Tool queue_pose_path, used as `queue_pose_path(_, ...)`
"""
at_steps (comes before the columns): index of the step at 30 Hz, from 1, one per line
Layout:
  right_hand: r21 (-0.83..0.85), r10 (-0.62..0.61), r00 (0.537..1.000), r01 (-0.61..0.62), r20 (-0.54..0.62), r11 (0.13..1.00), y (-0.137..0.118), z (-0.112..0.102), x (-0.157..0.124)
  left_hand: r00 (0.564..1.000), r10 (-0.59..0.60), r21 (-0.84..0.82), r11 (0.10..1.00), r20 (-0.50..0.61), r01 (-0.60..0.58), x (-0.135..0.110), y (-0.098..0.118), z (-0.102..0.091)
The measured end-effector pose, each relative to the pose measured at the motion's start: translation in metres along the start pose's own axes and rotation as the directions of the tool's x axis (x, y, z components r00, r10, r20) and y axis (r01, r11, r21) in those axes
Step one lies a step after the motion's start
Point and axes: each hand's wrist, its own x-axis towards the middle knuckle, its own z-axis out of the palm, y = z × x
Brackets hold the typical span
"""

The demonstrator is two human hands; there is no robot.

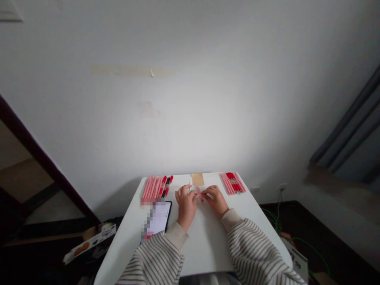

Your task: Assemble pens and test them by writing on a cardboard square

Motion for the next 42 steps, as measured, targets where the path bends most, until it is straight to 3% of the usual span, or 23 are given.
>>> queue_pose_path(42, 0.104, 0.133, 0.988, -0.125, -0.075, 0.987, 0.0049, 0.0049, -0.0019, 0.999, -0.026, -0.025, 0.999, 0.024, 0.027, -0.0006, -0.0032, 0.0014)
